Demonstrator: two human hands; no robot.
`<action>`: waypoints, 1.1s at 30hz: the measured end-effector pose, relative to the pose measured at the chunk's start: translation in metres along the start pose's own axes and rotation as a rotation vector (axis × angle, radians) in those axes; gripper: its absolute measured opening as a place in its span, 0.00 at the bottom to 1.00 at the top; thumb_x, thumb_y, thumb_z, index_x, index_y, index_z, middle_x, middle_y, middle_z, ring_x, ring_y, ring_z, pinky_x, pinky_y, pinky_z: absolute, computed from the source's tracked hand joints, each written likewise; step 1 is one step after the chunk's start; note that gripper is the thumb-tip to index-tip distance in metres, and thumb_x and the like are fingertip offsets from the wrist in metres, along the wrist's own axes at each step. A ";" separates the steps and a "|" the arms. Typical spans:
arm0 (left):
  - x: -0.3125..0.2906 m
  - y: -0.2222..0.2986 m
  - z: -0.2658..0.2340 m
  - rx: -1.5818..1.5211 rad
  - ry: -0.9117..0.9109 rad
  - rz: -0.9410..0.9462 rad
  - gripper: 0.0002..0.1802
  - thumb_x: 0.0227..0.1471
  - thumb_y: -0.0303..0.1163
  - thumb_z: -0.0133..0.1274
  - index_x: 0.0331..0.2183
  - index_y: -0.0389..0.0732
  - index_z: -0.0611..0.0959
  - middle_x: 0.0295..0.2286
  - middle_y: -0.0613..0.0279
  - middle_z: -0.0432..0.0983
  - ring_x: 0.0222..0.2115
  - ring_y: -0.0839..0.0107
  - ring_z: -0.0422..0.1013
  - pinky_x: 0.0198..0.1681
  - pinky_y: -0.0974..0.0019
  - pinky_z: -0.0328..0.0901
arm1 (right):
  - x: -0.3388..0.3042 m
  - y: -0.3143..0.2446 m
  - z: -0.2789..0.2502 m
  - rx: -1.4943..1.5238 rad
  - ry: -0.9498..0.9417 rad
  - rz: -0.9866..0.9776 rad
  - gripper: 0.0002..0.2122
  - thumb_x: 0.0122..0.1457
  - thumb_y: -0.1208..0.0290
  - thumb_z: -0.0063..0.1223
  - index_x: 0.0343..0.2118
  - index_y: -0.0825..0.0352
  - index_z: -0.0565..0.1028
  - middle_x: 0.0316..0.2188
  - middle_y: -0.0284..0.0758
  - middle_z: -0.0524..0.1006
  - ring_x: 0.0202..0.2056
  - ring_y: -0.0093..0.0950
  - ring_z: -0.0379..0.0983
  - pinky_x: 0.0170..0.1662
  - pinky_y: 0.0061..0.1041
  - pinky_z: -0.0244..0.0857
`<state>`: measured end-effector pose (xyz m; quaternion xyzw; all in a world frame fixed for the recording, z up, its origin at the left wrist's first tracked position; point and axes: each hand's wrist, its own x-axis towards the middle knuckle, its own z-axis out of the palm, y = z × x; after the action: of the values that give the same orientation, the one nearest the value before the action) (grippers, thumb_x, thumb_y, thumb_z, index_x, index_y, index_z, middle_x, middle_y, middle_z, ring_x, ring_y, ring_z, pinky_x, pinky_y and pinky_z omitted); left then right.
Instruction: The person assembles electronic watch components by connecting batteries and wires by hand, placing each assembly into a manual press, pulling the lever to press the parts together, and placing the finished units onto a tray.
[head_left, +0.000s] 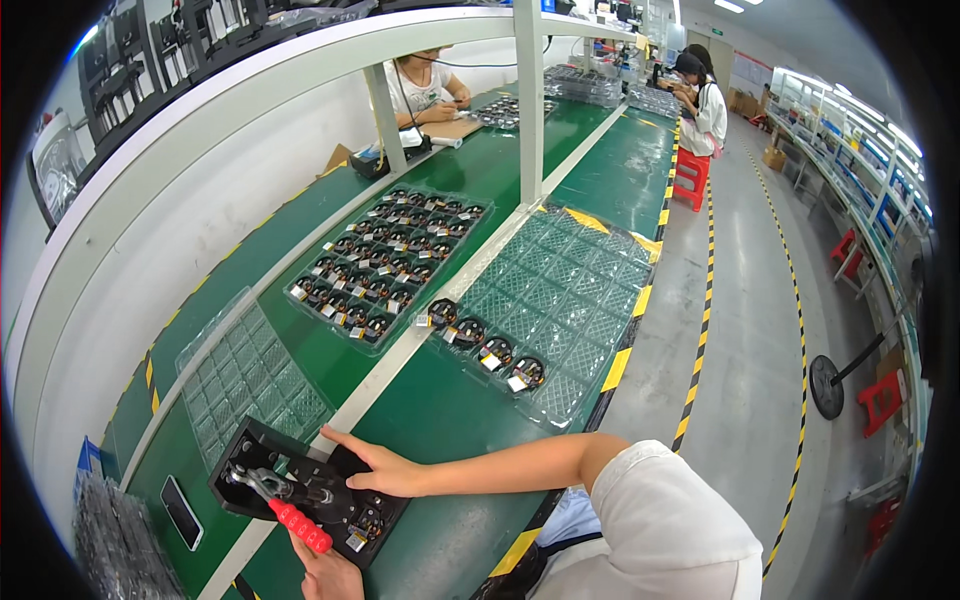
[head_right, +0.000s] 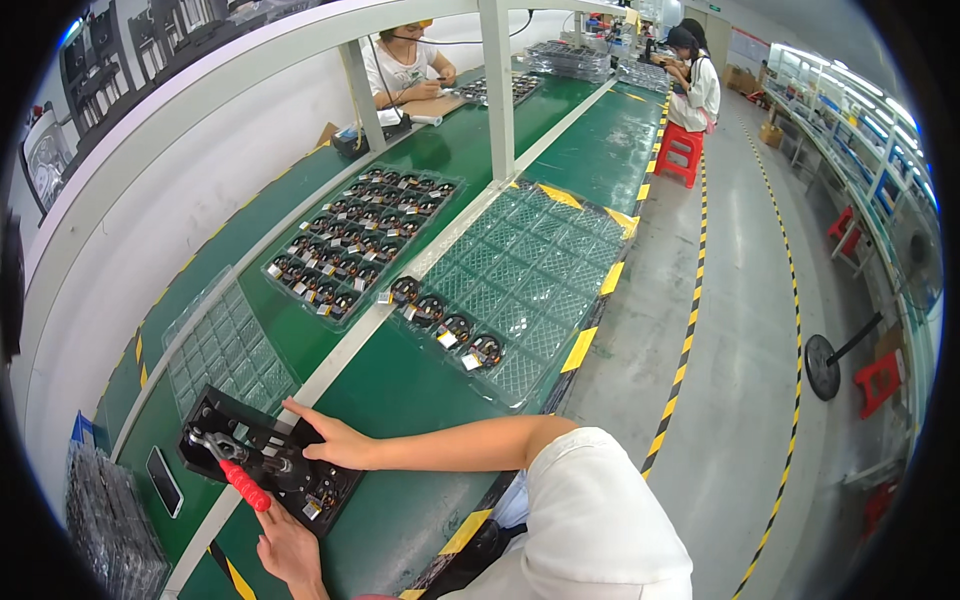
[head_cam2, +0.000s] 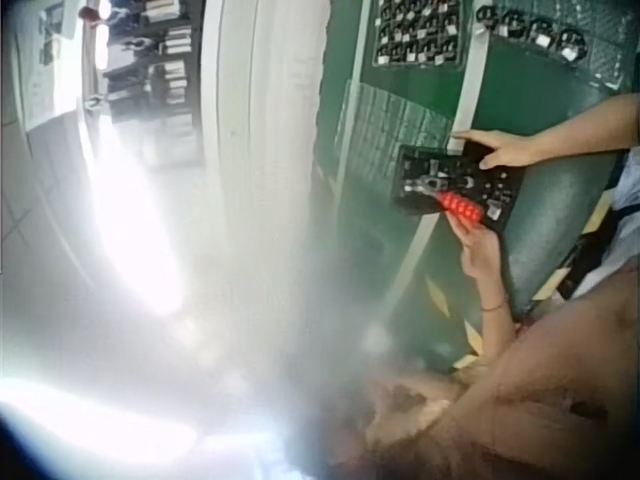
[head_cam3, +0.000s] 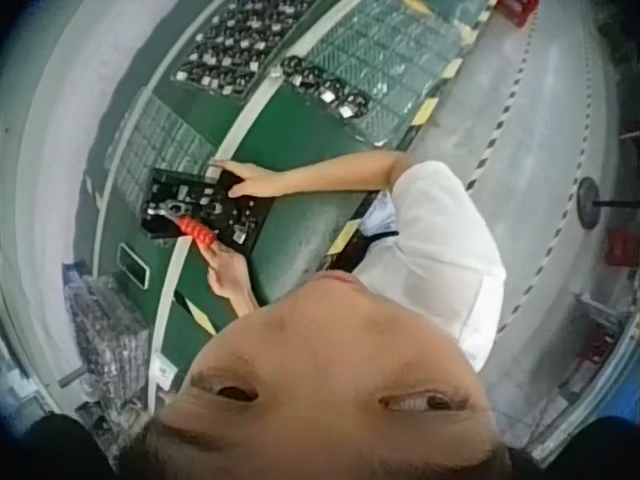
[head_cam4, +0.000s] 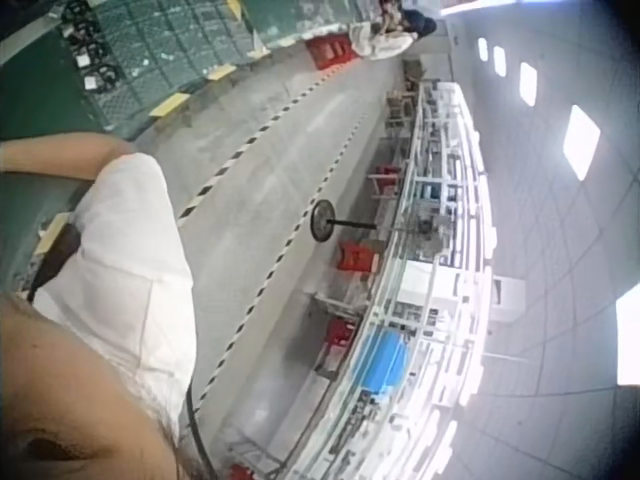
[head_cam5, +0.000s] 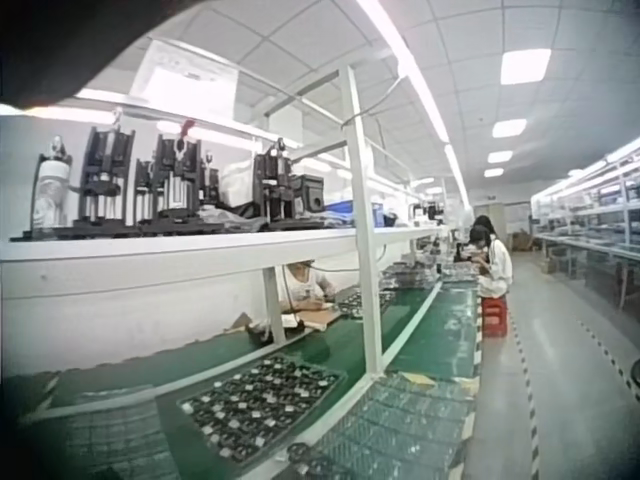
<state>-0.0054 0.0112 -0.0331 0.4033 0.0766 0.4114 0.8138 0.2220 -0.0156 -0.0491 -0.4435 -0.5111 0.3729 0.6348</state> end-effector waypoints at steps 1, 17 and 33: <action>0.001 0.001 0.003 0.036 -0.006 -0.009 0.47 0.46 0.46 0.51 0.61 0.38 0.50 0.59 0.60 0.52 0.61 0.73 0.45 0.63 0.72 0.35 | 0.001 -0.001 0.000 -0.008 0.000 0.006 0.39 0.46 0.80 0.50 0.63 0.67 0.46 0.64 0.40 0.47 0.65 0.33 0.41 0.65 0.29 0.36; 0.013 0.011 0.016 0.399 0.168 -0.082 0.53 0.40 0.54 0.50 0.60 0.35 0.50 0.58 0.55 0.51 0.59 0.63 0.49 0.60 0.62 0.43 | 0.006 -0.009 -0.001 -0.053 -0.061 -0.047 0.32 0.46 0.82 0.47 0.59 0.71 0.56 0.54 0.42 0.66 0.56 0.34 0.62 0.60 0.29 0.52; 0.023 0.017 0.008 0.720 0.082 -0.057 0.44 0.50 0.34 0.55 0.61 0.38 0.49 0.60 0.51 0.48 0.60 0.54 0.49 0.61 0.55 0.48 | 0.004 0.008 -0.026 -0.219 0.035 0.105 0.26 0.49 0.78 0.50 0.54 0.73 0.63 0.49 0.45 0.70 0.50 0.34 0.68 0.54 0.28 0.60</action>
<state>0.0029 0.0292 -0.0111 0.6448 0.2602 0.3512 0.6270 0.2477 -0.0141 -0.0574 -0.5429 -0.5138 0.3398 0.5708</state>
